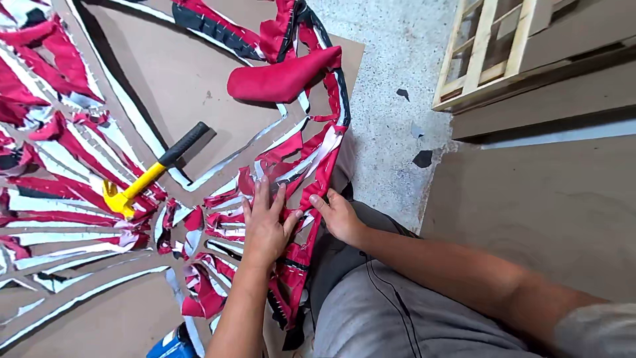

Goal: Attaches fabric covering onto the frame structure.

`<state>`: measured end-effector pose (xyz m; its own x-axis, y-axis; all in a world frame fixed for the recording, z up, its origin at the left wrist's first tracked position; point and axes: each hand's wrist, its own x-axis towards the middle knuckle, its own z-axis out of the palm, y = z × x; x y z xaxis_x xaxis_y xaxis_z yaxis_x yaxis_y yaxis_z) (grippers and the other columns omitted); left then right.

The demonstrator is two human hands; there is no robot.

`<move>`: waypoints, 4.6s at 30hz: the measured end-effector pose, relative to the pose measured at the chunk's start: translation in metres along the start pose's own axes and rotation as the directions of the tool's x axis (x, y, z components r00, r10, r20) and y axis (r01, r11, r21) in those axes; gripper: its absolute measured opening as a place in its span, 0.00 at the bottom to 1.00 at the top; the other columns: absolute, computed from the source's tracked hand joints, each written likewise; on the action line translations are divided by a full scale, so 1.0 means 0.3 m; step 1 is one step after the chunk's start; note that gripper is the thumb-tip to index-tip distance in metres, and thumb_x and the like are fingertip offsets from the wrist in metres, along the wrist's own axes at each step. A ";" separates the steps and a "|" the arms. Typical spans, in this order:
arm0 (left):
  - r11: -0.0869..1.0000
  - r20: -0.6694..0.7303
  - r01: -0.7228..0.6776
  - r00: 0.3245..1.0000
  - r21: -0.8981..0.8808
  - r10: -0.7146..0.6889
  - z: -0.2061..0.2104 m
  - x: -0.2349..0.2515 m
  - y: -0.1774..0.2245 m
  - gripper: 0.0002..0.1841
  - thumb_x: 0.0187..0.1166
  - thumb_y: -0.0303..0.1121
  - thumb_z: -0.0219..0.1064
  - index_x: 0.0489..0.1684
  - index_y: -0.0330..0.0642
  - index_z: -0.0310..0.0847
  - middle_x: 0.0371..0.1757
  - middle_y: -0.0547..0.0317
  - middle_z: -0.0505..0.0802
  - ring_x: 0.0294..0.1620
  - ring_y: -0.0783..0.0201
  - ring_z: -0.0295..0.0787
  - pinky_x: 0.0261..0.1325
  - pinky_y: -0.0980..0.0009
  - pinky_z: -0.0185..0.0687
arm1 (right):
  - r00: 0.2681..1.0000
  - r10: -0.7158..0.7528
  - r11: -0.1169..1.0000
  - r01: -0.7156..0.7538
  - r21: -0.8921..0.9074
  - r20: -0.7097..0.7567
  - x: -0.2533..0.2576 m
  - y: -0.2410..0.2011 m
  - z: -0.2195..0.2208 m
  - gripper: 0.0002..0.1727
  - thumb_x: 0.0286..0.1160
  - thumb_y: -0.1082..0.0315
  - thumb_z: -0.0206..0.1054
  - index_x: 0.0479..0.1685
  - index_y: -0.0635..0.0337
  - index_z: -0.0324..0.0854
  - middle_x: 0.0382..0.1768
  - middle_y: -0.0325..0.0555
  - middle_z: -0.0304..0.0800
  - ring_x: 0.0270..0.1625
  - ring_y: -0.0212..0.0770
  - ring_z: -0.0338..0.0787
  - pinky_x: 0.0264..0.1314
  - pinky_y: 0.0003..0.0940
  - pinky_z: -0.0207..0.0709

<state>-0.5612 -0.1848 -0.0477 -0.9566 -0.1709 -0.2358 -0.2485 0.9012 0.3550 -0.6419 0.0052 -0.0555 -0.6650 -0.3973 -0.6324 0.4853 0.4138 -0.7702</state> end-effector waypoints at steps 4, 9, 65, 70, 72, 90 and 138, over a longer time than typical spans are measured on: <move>0.994 -0.064 -0.065 0.995 0.086 0.071 -0.003 -0.002 -0.010 0.42 0.81 0.73 0.47 0.85 0.53 0.74 0.93 0.47 0.64 0.95 0.47 0.53 0.90 0.29 0.42 | 0.996 0.062 0.998 -0.064 -0.025 -0.057 -0.019 -0.032 0.011 0.27 0.86 0.42 0.61 0.59 0.58 0.81 0.42 0.50 0.92 0.48 0.45 0.93 0.55 0.51 0.86; 0.975 -0.040 -0.197 0.979 0.107 0.202 0.004 0.014 -0.035 0.40 0.83 0.71 0.47 0.86 0.53 0.73 0.93 0.52 0.65 0.95 0.48 0.53 0.89 0.27 0.40 | 0.976 0.121 0.988 -0.136 -0.070 -0.182 -0.037 -0.056 0.045 0.25 0.86 0.44 0.61 0.53 0.60 0.83 0.41 0.53 0.90 0.48 0.50 0.91 0.54 0.57 0.82; 0.938 -0.054 -0.345 0.937 0.017 0.345 0.048 0.059 -0.222 0.45 0.78 0.75 0.48 0.93 0.59 0.62 0.95 0.69 0.61 0.97 0.59 0.47 0.93 0.36 0.38 | 0.847 0.044 0.986 0.048 0.159 -0.530 0.364 -0.148 -0.125 0.30 0.84 0.41 0.60 0.49 0.64 0.84 0.39 0.53 0.91 0.45 0.46 0.92 0.52 0.53 0.87; 0.932 -0.055 -0.362 0.930 0.035 0.363 0.052 0.059 -0.228 0.44 0.78 0.76 0.45 0.93 0.62 0.62 0.95 0.69 0.60 0.97 0.57 0.46 0.93 0.35 0.37 | 0.774 0.037 0.998 0.008 0.068 -0.632 0.353 -0.141 -0.069 0.29 0.90 0.43 0.52 0.42 0.61 0.84 0.31 0.50 0.87 0.38 0.46 0.89 0.44 0.53 0.82; 0.928 -0.048 -0.370 0.927 0.036 0.371 0.050 0.063 -0.231 0.43 0.79 0.76 0.44 0.92 0.64 0.62 0.96 0.68 0.60 0.97 0.55 0.46 0.93 0.34 0.37 | 0.765 0.053 0.998 -0.063 0.007 -0.642 0.361 -0.169 -0.067 0.30 0.91 0.42 0.49 0.40 0.60 0.84 0.31 0.50 0.87 0.40 0.47 0.89 0.45 0.54 0.81; 0.963 0.001 -0.270 0.963 0.006 0.270 0.055 -0.014 -0.093 0.46 0.77 0.74 0.51 0.94 0.58 0.59 0.98 0.50 0.49 0.98 0.44 0.36 0.88 0.23 0.30 | 0.950 0.187 0.964 -0.227 -0.140 -0.252 0.216 -0.097 -0.067 0.38 0.79 0.30 0.59 0.29 0.62 0.83 0.25 0.50 0.86 0.31 0.47 0.88 0.36 0.54 0.80; 0.960 -0.369 -0.135 0.929 -0.247 0.036 0.148 -0.113 -0.144 0.31 0.80 0.50 0.70 0.78 0.42 0.80 0.87 0.53 0.76 0.91 0.52 0.65 0.92 0.44 0.56 | 0.970 -0.243 0.968 0.244 -0.062 0.021 0.229 -0.119 -0.180 0.13 0.87 0.57 0.64 0.43 0.57 0.86 0.30 0.37 0.94 0.31 0.30 0.93 0.39 0.32 0.91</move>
<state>-0.5114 -0.2002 -0.0952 -0.9534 -0.2733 0.1277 -0.1466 0.7895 0.5960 -0.7356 0.0073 -0.0669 -0.7510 -0.5029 -0.4280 0.2724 0.3545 -0.8945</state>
